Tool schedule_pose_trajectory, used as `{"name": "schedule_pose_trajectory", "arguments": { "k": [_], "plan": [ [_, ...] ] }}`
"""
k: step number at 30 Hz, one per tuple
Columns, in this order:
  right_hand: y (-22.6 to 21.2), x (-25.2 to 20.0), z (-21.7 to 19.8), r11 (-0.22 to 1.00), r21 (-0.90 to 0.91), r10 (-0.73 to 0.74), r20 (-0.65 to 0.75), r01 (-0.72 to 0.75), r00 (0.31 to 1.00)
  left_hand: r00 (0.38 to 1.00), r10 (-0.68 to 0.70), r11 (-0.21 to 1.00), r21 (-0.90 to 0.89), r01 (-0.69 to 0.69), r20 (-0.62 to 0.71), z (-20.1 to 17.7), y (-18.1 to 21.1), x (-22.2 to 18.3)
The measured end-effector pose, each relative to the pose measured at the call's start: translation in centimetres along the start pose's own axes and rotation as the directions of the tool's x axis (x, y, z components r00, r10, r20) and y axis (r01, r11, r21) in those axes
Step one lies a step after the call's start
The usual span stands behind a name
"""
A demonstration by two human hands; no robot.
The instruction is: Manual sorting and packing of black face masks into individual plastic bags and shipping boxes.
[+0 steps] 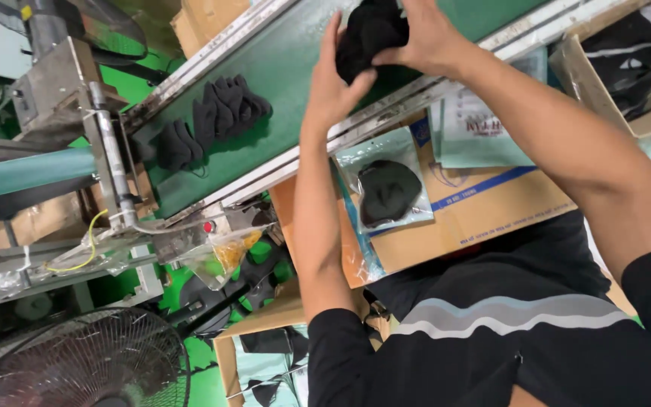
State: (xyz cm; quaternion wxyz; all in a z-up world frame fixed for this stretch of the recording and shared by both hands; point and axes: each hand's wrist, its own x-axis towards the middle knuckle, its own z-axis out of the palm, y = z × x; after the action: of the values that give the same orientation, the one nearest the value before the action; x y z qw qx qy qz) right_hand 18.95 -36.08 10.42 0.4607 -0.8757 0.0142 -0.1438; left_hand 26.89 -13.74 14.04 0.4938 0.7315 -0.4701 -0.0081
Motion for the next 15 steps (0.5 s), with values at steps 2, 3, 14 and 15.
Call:
{"name": "schedule_pose_trajectory", "arguments": {
  "k": [2, 3, 14, 15],
  "plan": [
    [1.6, 0.9, 1.6, 0.98, 0.075, -0.184, -0.044, 0.187, 0.982, 0.997, -0.029, 0.98, -0.193, 0.041, 0.065, 0.5, -2.6, -1.4],
    [1.7, 0.7, 1.8, 0.978, 0.074, -0.191, -0.051, 0.195, 0.98, 0.998, -0.02, 0.982, -0.187, 0.032, 0.065, 1.1, -2.7, -1.7],
    [1.8, -1.7, 1.5, 0.984, 0.008, -0.176, 0.122, 0.177, 0.977, 0.989, -0.143, 0.974, -0.177, 0.145, 0.023, 4.4, -6.9, -3.8],
    [1.3, -3.2, 0.7, 0.989, 0.011, -0.147, 0.132, 0.147, 0.98, 0.986, -0.163, 0.967, -0.194, 0.167, 0.039, 4.0, -5.0, -4.2]
  ]
}}
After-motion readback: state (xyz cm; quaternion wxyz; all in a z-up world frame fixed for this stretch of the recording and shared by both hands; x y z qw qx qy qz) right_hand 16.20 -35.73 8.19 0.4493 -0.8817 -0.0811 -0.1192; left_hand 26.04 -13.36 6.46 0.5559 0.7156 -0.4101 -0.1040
